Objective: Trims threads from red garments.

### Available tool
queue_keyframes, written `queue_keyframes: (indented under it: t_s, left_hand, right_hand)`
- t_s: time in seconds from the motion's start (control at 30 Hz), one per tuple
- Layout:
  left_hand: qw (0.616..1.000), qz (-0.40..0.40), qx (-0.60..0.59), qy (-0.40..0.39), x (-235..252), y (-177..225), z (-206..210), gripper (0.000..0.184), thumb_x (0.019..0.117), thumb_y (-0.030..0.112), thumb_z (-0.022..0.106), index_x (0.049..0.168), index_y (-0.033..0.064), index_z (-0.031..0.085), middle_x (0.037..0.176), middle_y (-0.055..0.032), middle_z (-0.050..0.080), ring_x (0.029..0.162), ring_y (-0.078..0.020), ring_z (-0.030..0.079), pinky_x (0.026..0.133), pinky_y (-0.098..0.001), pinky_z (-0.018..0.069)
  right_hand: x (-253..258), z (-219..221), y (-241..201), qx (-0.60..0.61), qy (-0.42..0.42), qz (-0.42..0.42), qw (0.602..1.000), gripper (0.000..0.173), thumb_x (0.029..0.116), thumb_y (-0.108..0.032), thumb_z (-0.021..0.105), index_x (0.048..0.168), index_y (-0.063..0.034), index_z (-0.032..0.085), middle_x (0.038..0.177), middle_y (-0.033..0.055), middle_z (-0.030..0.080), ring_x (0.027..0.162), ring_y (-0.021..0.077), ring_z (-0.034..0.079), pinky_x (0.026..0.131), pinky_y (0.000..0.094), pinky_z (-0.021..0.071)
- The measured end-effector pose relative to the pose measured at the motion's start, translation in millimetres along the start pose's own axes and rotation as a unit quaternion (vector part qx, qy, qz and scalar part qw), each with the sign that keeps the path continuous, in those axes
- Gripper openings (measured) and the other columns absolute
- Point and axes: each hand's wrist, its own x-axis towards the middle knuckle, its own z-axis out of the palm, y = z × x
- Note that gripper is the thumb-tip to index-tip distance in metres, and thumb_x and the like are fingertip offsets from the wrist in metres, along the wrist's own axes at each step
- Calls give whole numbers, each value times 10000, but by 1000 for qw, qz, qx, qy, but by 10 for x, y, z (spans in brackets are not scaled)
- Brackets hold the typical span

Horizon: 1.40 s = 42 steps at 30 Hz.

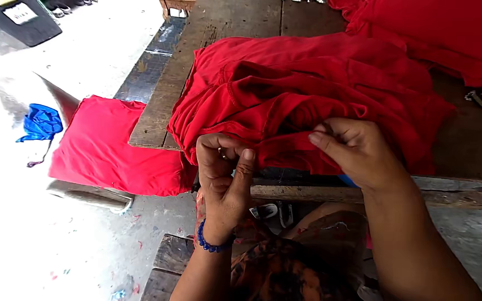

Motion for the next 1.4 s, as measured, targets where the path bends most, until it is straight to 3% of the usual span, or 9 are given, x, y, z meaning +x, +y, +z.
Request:
queue_keyframes:
  t_s: [0.17,0.4,0.57,0.77,0.9,1.0,1.1,1.27,1.4]
  left_hand:
    - [994,44,95,-34,0,-91,4,137,1071,242,545,1127,194,661,1042,148,639,962,46,604,848,-155,513]
    - [980,68,181,38,15,-261,310,279,912,287,786,1166,172,765,1098,69,572,1092,-48,493,962,-218,393]
    - [965,72,242,75,72,-329,465,62,927,185,767,944,130,789,938,34,599,1003,-84,496,916,-288,356]
    - [997,-25,46,52,-17,-125,240,129,1057,174,570,1026,179,695,954,111,668,890,-9,643,829,-221,556]
    - [996,-57,11,70,-62,50,61,177,1099,276,466,1066,236,635,962,107,676,858,-28,664,767,-234,581]
    - [999,17,35,27,212,161,-3,102,1048,136,575,1102,201,631,1012,91,706,857,-60,695,748,-260,610]
    - [993,79,82,9,756,84,-1,234,961,10,649,1155,104,559,937,102,700,800,-63,692,721,-298,622]
    - [983,-66,169,-26,1457,-337,96,111,937,23,662,1026,-11,604,813,-1,664,697,-72,657,674,-268,584]
    - [972,-94,212,-38,1431,-345,38,150,972,77,659,1098,0,636,970,-49,706,794,-90,716,729,-280,630]
  right_hand:
    - [115,-121,-19,241,-9,42,970,220,1020,-96,565,848,-217,630,614,-176,486,478,-88,352,439,91,286]
    - [105,-135,-9,274,-25,18,961,222,1006,-61,569,829,-182,628,619,-160,484,485,-87,354,444,90,281]
    - [60,-153,11,254,-43,-33,966,206,994,-44,573,819,-147,607,639,-146,463,529,-83,377,480,87,293]
    - [66,-167,86,308,-4,19,951,208,1021,-56,551,870,-171,635,614,-154,492,481,-86,364,441,86,293]
    - [100,-100,101,298,32,29,953,235,1024,-55,551,837,-181,618,586,-154,461,464,-76,349,428,92,285]
    - [146,-66,76,251,80,3,965,216,1028,-66,565,840,-166,606,593,-148,454,470,-61,362,435,103,305]
    - [220,-61,-19,117,116,-86,983,95,1040,-50,541,1018,-49,633,710,-106,586,565,-45,506,516,118,435]
    - [512,7,-203,37,-61,-260,963,174,1013,-28,525,1047,72,663,980,71,743,860,12,671,748,178,559]
    - [887,171,36,32,-84,-135,987,160,1043,-93,533,1061,-13,671,975,-2,700,721,-53,558,650,134,466]
